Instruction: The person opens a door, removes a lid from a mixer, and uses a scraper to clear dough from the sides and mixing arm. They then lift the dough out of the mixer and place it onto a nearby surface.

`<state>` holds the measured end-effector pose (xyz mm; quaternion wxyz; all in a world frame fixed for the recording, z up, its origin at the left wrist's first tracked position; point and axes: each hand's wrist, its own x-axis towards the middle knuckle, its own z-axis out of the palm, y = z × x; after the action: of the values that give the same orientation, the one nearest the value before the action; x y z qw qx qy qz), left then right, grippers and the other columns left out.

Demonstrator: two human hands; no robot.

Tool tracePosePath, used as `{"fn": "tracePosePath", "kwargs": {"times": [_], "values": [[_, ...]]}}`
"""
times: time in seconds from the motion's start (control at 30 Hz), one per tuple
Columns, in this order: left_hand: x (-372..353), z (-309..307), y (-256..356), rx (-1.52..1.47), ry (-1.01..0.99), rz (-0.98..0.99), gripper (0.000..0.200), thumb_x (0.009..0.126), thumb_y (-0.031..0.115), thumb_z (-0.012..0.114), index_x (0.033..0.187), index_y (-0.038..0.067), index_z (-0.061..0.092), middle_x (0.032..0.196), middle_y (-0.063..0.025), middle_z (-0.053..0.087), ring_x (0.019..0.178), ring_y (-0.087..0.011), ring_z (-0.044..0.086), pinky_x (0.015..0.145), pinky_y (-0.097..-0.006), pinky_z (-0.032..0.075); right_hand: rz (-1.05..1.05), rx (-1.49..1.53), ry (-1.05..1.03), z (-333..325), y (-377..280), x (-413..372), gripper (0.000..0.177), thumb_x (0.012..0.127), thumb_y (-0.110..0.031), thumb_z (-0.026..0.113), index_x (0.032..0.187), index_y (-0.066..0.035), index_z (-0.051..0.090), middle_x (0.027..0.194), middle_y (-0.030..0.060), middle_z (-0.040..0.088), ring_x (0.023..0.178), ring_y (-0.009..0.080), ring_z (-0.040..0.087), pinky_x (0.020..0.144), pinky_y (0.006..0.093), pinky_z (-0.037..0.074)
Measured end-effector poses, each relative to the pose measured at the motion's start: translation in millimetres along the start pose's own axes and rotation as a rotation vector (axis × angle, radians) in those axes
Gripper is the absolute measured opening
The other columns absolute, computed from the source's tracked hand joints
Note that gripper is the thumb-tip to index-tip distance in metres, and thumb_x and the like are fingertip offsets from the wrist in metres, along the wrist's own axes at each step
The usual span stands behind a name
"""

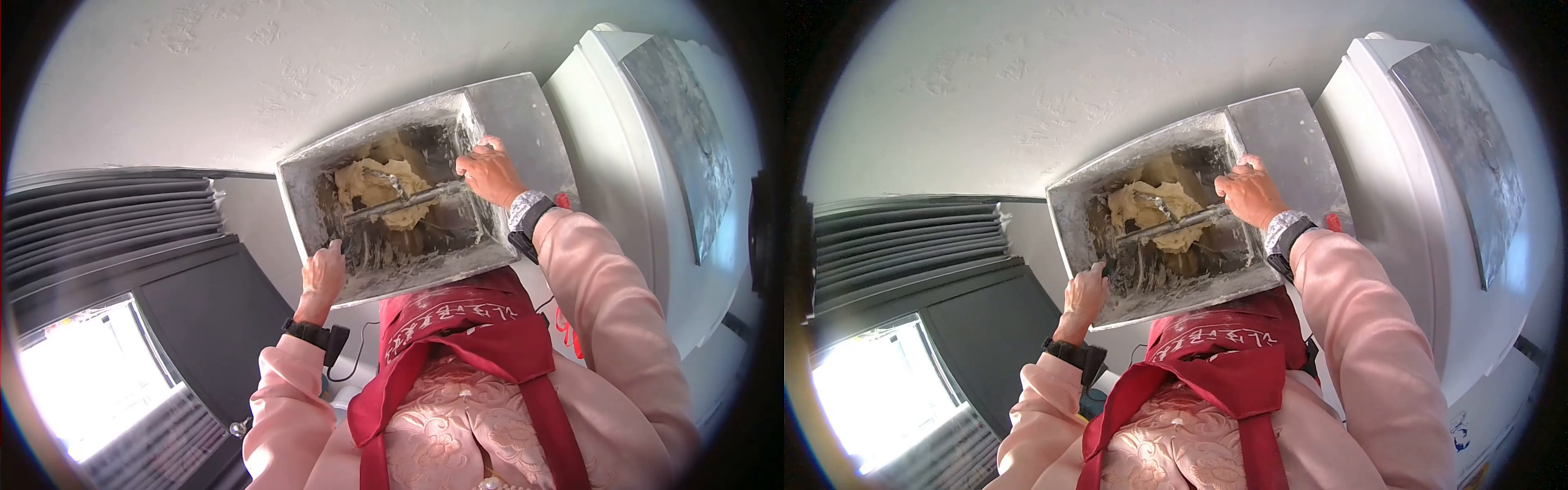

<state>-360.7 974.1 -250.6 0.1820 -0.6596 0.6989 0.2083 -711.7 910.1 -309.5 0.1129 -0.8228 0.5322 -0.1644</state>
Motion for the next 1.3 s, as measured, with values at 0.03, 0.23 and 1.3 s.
{"fn": "tracePosePath", "kwargs": {"times": [0.03,0.23,1.3], "values": [[6.7,6.3,-1.2,0.006,0.02,0.033,0.032,0.085,0.018,0.058,0.116,0.009,0.057,0.089,-0.021,0.066,0.085,-0.039,0.063,0.075,-0.0488,0.05,0.006,0.0,-0.017,-0.2,0.4,0.2,0.011,0.073,-0.007,0.061,0.075,-0.016,0.055,0.069,-0.0007,0.062,0.084,0.0177,0.059,0.099,0.0405,0.032],[25.8,34.2,-0.6,0.144,-0.081,0.142,0.032,0.084,0.016,0.059,0.114,0.006,0.056,0.09,-0.0208,0.065,0.086,-0.0384,0.063,0.075,-0.0487,0.05,0.016,-0.01,-0.029,-1.1,0.0,0.5,0.01,0.074,-0.007,0.061,0.076,-0.016,0.055,0.068,-0.0004,0.061,0.085,0.0176,0.059,0.099,0.0406,0.031],[79.6,19.3,-0.9,0.273,0.056,0.21,0.02,0.083,0.007,0.05,0.102,0.008,0.056,0.084,-0.0187,0.065,0.08,-0.0382,0.065,0.067,-0.0462,0.053,0.035,0.043,-0.015,-2.6,0.9,1.6,0.01,0.073,-0.006,0.061,0.074,-0.014,0.056,0.067,0.0002,0.06,0.084,0.0188,0.058,0.099,0.04,0.032]]}}
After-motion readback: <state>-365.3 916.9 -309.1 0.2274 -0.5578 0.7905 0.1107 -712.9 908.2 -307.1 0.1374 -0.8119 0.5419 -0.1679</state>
